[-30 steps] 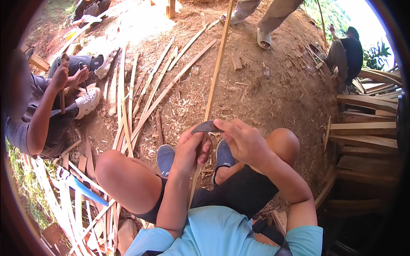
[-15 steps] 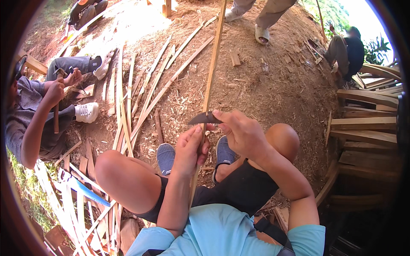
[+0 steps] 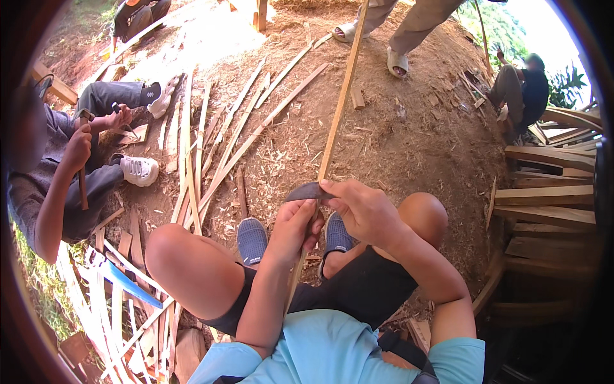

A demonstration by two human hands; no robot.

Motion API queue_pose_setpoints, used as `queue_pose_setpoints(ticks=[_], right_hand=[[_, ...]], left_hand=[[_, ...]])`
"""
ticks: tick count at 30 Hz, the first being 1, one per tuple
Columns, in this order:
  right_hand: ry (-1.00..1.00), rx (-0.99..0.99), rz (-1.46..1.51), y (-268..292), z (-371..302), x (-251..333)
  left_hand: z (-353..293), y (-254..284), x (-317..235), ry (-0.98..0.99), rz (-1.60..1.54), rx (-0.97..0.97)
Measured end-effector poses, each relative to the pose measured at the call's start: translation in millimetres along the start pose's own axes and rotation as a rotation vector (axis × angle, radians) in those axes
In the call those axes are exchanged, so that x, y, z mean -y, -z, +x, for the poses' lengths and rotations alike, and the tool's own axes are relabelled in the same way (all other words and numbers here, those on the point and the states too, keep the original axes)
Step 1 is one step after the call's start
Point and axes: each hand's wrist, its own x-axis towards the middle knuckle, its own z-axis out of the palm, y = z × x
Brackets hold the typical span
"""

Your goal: The person sits on the ground and uses a knife to shave thin strips from a long wooden stick. They repeatedly draw the blade along the wood to remove shavings, while other people work nearby.

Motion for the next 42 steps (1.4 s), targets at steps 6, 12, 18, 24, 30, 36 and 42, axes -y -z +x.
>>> queue_pose_setpoints(ticks=[6, 12, 18, 24, 30, 36, 42], right_hand=[[0.075, -0.19, -0.003, -1, 9, -14], [0.044, -0.06, -0.065, 10, 3, -10], [0.051, -0.103, -0.009, 13, 11, -17], [0.031, -0.181, -0.023, 32, 31, -33], [0.048, -0.154, 0.025, 26, 22, -21], [0.084, -0.041, 0.098, 7, -3, -11], [0.126, -0.085, 0.046, 5, 2, -14]], left_hand=[[0, -1, -1, 0.031, -0.018, 0.069], [-3, -5, 0, 0.028, -0.02, 0.096], [-3, -4, 2, 0.051, -0.048, 0.134], [-5, -7, 5, 0.062, -0.053, 0.175], [-7, -6, 3, 0.059, -0.027, 0.134], [-6, -2, -1, 0.064, -0.051, 0.099], [-7, -1, -3, 0.036, -0.098, 0.15]])
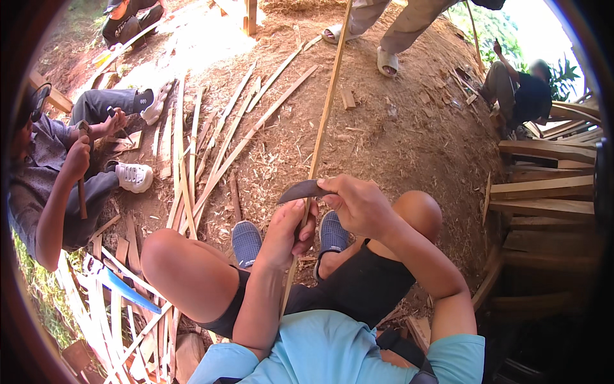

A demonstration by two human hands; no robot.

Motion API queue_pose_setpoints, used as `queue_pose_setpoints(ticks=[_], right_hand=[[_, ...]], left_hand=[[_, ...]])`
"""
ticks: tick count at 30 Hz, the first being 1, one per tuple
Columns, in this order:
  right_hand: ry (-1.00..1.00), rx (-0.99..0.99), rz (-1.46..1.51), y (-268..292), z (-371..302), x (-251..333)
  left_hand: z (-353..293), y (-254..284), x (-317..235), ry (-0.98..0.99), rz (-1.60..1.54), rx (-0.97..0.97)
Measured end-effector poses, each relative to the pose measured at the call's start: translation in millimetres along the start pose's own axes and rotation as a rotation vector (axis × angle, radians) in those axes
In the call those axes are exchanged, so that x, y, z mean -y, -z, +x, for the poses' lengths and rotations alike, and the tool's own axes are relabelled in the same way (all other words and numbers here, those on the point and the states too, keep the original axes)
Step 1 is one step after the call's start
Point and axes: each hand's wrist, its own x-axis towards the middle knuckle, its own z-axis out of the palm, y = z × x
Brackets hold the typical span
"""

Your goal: The person sits on the ground and uses a knife to shave thin strips from a long wooden stick. They repeatedly draw the blade along the wood to remove shavings, while other people work nearby.

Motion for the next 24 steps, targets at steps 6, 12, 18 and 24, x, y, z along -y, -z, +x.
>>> queue_pose_setpoints(ticks=[6, 12, 18, 24], right_hand=[[-0.145, -0.135, -0.07, 19, 15, -13], [0.021, -0.231, -0.167, 20, 23, -24], [-0.405, -0.417, -0.211, 91, 43, -67], [0.148, -0.109, -0.227, 19, 12, -9]], left_hand=[[-2, -2, 9, 0.035, -0.017, 0.028], [-6, -5, 5, 0.031, -0.032, 0.044], [-19, -15, 18, 0.1, 0.086, 0.076], [-5, -2, 12, 0.016, 0.033, 0.045]])
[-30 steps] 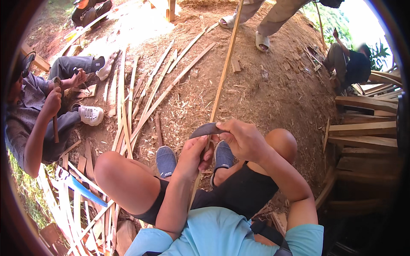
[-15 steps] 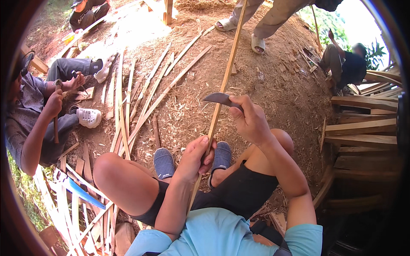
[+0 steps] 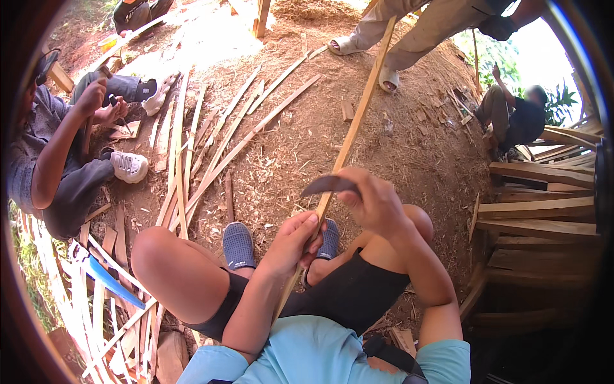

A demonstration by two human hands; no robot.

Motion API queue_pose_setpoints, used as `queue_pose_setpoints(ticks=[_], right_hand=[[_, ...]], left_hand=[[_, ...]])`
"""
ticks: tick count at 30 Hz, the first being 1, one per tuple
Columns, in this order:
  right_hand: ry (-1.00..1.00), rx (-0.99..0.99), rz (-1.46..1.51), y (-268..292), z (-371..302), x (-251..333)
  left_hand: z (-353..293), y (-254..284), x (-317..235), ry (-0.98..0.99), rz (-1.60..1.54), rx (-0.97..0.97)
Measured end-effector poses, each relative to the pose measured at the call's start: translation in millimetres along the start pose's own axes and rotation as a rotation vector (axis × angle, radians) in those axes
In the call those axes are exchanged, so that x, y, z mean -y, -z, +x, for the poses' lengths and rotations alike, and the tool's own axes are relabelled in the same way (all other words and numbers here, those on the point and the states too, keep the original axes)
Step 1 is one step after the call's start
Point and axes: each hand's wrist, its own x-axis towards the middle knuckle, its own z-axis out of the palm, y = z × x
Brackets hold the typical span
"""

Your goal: The person sits on the ground and uses a knife to shave thin strips from a long wooden stick. They repeatedly draw the blade along the wood to remove shavings, while other people work nearby.

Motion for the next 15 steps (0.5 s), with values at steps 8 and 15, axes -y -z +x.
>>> queue_pose_setpoints(ticks=[8, 15], right_hand=[[-0.193, 0.243, 0.049, 2, -22, 28], [-0.035, 0.073, 0.12, -12, -24, 25]], left_hand=[[-6, 7, -18, -0.011, -0.05, -0.022], [-7, 2, -22, -0.023, -0.095, -0.061]])
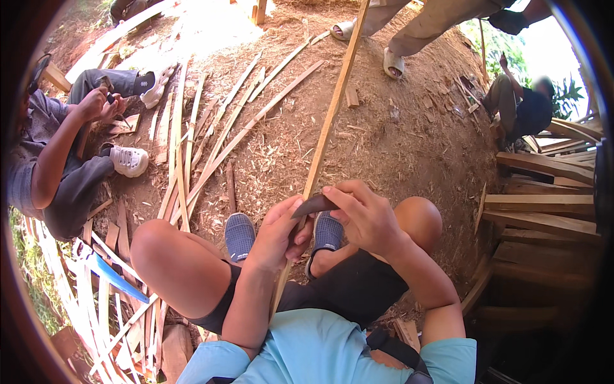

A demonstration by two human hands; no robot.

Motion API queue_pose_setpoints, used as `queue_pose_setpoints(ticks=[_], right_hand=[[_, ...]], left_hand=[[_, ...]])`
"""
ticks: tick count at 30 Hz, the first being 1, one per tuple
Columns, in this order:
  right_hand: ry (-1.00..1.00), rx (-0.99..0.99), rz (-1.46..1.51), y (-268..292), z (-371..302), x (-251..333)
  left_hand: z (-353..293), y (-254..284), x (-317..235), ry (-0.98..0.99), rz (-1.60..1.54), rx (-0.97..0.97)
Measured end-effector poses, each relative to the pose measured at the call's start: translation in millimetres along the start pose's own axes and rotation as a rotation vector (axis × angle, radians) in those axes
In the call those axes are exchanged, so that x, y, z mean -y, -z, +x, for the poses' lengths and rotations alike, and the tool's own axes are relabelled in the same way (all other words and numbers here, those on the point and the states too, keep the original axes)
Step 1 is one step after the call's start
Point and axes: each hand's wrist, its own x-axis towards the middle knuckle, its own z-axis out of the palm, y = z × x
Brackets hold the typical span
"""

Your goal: The person sits on the ground and uses a knife to shave thin strips from a long wooden stick. They repeatedly draw the blade along the wood to remove shavings, while other people work nearby.

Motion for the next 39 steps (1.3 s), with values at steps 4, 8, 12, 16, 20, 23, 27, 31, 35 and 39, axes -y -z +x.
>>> queue_pose_setpoints(ticks=[4, 8, 12, 16, 20, 23, 27, 31, 35, 39], right_hand=[[0.004, 0.012, -0.021, 2, -4, 2], [-0.043, 0.023, -0.009, 3, -7, 1], [-0.069, 0.026, 0.004, 4, -8, -2], [-0.075, -0.018, 0.023, 6, -5, -2], [-0.081, -0.058, 0.07, 8, -2, -4], [-0.084, -0.068, 0.067, 11, 2, -3], [-0.141, -0.221, 0.006, 20, 11, -13], [0.011, -0.283, -0.009, 31, 15, -21], [0.01, -0.055, 0.071, 19, -2, -2], [-0.011, 0.051, 0.063, 13, -10, 3]], left_hand=[[2, -1, 3, 0.006, 0.001, 0.029], [3, -3, 3, -0.001, 0.036, 0.023], [2, -3, 5, -0.006, 0.059, 0.029], [-1, -6, 8, -0.005, 0.155, -0.008], [-4, -13, 10, -0.048, 0.248, -0.064], [-4, -16, 8, -0.05, 0.25, -0.066], [-7, -16, 11, -0.025, 0.263, -0.015], [-9, -19, 16, 0.007, 0.315, 0.04], [-9, -13, 11, 0.014, 0.204, 0.019], [-13, -7, 6, -0.031, 0.238, 0.027]])
